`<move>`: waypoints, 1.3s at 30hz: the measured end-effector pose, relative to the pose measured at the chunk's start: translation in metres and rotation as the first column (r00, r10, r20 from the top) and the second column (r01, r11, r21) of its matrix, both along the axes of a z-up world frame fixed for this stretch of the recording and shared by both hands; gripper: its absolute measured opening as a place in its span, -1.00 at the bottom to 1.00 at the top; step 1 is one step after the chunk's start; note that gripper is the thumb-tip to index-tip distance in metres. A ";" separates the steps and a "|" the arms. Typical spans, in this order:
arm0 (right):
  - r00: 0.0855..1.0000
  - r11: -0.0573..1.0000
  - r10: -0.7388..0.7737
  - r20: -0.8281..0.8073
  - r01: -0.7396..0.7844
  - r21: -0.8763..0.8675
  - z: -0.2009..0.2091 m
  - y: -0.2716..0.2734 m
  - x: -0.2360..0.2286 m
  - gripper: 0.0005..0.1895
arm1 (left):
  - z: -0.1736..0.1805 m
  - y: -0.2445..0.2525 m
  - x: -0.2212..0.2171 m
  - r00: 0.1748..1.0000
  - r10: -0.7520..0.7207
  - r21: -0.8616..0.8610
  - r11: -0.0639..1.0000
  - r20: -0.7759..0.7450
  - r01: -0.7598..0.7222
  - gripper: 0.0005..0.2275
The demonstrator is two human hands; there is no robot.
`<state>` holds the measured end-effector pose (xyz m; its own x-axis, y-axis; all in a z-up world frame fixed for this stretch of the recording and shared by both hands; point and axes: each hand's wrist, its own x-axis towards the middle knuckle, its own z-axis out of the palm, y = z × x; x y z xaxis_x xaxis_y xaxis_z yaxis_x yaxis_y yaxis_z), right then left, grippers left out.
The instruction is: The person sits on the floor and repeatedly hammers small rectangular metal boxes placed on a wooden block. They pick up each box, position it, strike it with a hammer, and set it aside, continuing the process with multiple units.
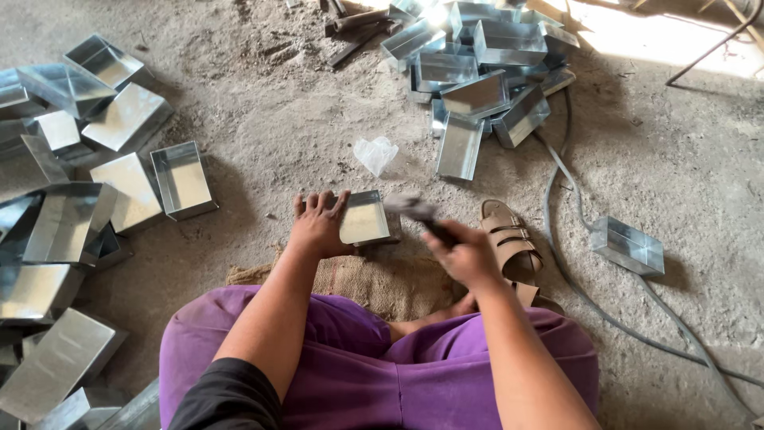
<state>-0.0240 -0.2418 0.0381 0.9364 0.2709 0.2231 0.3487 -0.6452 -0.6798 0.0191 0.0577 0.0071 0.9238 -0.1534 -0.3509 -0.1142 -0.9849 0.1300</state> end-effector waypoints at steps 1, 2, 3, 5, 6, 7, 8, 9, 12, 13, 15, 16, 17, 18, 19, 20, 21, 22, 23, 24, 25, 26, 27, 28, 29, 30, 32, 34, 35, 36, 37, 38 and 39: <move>0.996 0.992 -0.045 -0.075 0.036 -0.121 -0.006 0.004 0.002 -0.73 | 0.000 0.001 0.000 1.000 -0.004 -0.001 1.000 0.016 0.004 0.26; 0.984 0.968 -0.101 -0.145 0.064 -0.244 -0.012 0.008 0.003 -0.73 | 0.001 0.000 -0.001 0.999 -0.008 -0.004 1.000 0.031 0.009 0.25; 0.964 0.928 -0.165 -0.208 0.081 -0.364 -0.015 0.010 0.002 -0.73 | 0.002 0.000 -0.004 0.999 -0.013 -0.007 1.000 0.046 0.014 0.24; 0.971 0.942 -0.205 -0.119 0.163 -0.293 -0.011 0.013 0.003 -0.69 | 0.007 0.001 -0.006 0.999 0.012 -0.040 0.999 0.051 -0.010 0.20; 0.972 0.947 -0.222 -0.075 0.197 -0.256 -0.004 0.012 0.003 -0.67 | 0.010 0.003 -0.004 0.998 0.029 -0.058 0.998 0.053 -0.026 0.18; 0.982 0.978 -0.182 -0.048 0.176 -0.116 0.004 0.011 0.003 -0.67 | 0.012 0.006 0.000 0.999 0.043 -0.099 0.994 -0.013 -0.044 0.20; 0.991 0.991 -0.134 -0.024 0.135 0.018 0.014 0.007 -0.003 -0.67 | 0.009 0.010 -0.001 0.994 0.064 -0.143 0.987 -0.091 -0.077 0.22; 0.996 0.984 -0.090 0.005 0.088 0.152 0.025 0.003 -0.008 -0.65 | 0.004 0.014 0.000 0.982 0.081 -0.184 0.977 -0.169 -0.112 0.24; 0.944 0.873 -0.155 0.290 -0.007 0.487 0.052 -0.004 -0.025 -0.64 | -0.018 0.043 0.016 0.881 0.090 -0.465 0.822 -0.464 -0.329 0.41; 0.899 0.813 -0.191 0.393 -0.080 0.577 0.058 -0.004 -0.029 -0.64 | -0.030 0.050 0.015 0.834 0.133 -0.469 0.774 -0.536 -0.425 0.36; 0.852 0.694 -0.320 0.416 -0.089 0.715 0.060 0.006 -0.033 -0.65 | -0.052 0.065 0.016 0.723 0.197 -0.452 0.664 -0.662 -0.595 0.28; 0.821 0.626 -0.384 0.421 -0.103 0.773 0.057 0.012 -0.032 -0.66 | -0.061 0.071 0.020 0.733 0.193 -0.447 0.683 -0.652 -0.578 0.27; 0.830 0.593 -0.363 0.424 -0.145 0.792 0.051 0.022 -0.031 -0.64 | -0.068 0.076 0.023 0.743 0.189 -0.442 0.701 -0.642 -0.560 0.25; 0.836 0.559 -0.343 0.429 -0.185 0.808 0.043 0.031 -0.027 -0.62 | -0.075 0.078 0.027 0.754 0.182 -0.437 0.719 -0.631 -0.540 0.23; 0.868 0.748 -0.265 0.419 -0.088 0.657 0.033 0.039 -0.024 -0.62 | -0.080 0.080 0.029 0.733 0.180 -0.461 0.674 -0.656 -0.578 0.27; 0.903 0.891 -0.195 0.382 0.000 0.455 0.023 0.043 -0.023 -0.59 | -0.085 0.080 0.029 0.709 0.175 -0.480 0.625 -0.683 -0.616 0.31; 0.951 0.956 -0.107 0.291 0.018 0.293 0.013 0.047 -0.020 -0.63 | -0.089 0.080 0.028 0.685 0.167 -0.495 0.574 -0.709 -0.652 0.35; 0.983 0.992 -0.038 0.177 0.016 0.123 0.003 0.051 -0.018 -0.63 | -0.093 0.079 0.026 0.663 0.161 -0.487 0.557 -0.731 -0.672 0.34; 0.994 0.998 -0.055 0.099 0.052 0.036 -0.005 0.050 -0.017 -0.63 | -0.095 0.079 0.024 0.641 0.155 -0.479 0.541 -0.751 -0.692 0.34; 0.996 0.995 -0.080 0.028 0.082 -0.051 -0.009 0.049 -0.014 -0.62 | -0.094 0.079 0.027 0.625 0.149 -0.474 0.527 -0.766 -0.706 0.33; 0.993 0.985 -0.111 -0.041 0.105 -0.139 -0.012 0.049 -0.011 -0.60 | -0.093 0.080 0.029 0.656 0.165 -0.480 0.556 -0.736 -0.679 0.32; 0.995 0.993 -0.099 -0.020 0.098 -0.062 -0.013 0.048 -0.011 -0.61 | -0.093 0.081 0.027 0.681 0.181 -0.482 0.580 -0.710 -0.657 0.30; 0.996 0.996 -0.089 0.002 0.089 0.016 -0.013 0.047 -0.010 -0.61 | -0.092 0.082 0.026 0.705 0.195 -0.483 0.604 -0.682 -0.634 0.29; 0.997 0.994 -0.072 0.025 0.070 0.088 -0.011 0.047 -0.009 -0.62 | -0.092 0.081 0.025 0.719 0.215 -0.475 0.622 -0.661 -0.622 0.26; 0.998 0.992 -0.047 0.029 0.044 0.117 -0.010 0.046 -0.009 -0.62 | -0.091 0.080 0.023 0.733 0.234 -0.466 0.640 -0.639 -0.610 0.22; 0.999 0.989 -0.024 0.033 0.019 0.147 -0.009 0.047 -0.008 -0.63 | -0.088 0.078 0.022 0.747 0.251 -0.456 0.659 -0.616 -0.598 0.19; 0.997 0.999 -0.023 -0.075 0.025 0.030 -0.008 0.049 -0.008 -0.64 | -0.078 0.074 0.022 0.707 0.211 -0.503 0.570 -0.675 -0.650 0.26; 0.953 0.964 -0.120 -0.277 0.045 -0.262 -0.011 0.049 -0.008 -0.67 | -0.062 0.069 0.021 0.693 0.208 -0.505 0.548 -0.690 -0.667 0.29; 0.959 0.979 -0.114 -0.261 0.063 -0.196 -0.012 0.047 -0.007 -0.66 | -0.054 0.065 0.017 0.699 0.228 -0.488 0.571 -0.678 -0.660 0.29; 0.963 0.989 -0.111 -0.246 0.082 -0.126 -0.014 0.043 -0.008 -0.64 | -0.045 0.060 0.013 0.704 0.248 -0.469 0.595 -0.666 -0.653 0.29; 0.967 0.993 -0.110 -0.230 0.100 -0.055 -0.014 0.039 -0.008 -0.62 | -0.038 0.055 0.011 0.773 0.234 -0.528 0.613 -0.589 -0.588 0.31; 0.977 0.994 -0.099 -0.189 0.104 0.017 -0.013 0.035 -0.007 -0.63 | -0.031 0.051 0.008 0.832 0.217 -0.581 0.627 -0.510 -0.519 0.33; 0.985 0.990 -0.092 -0.148 0.105 0.088 -0.009 0.031 -0.007 -0.64 | -0.026 0.047 0.007 0.883 0.198 -0.627 0.640 -0.426 -0.445 0.35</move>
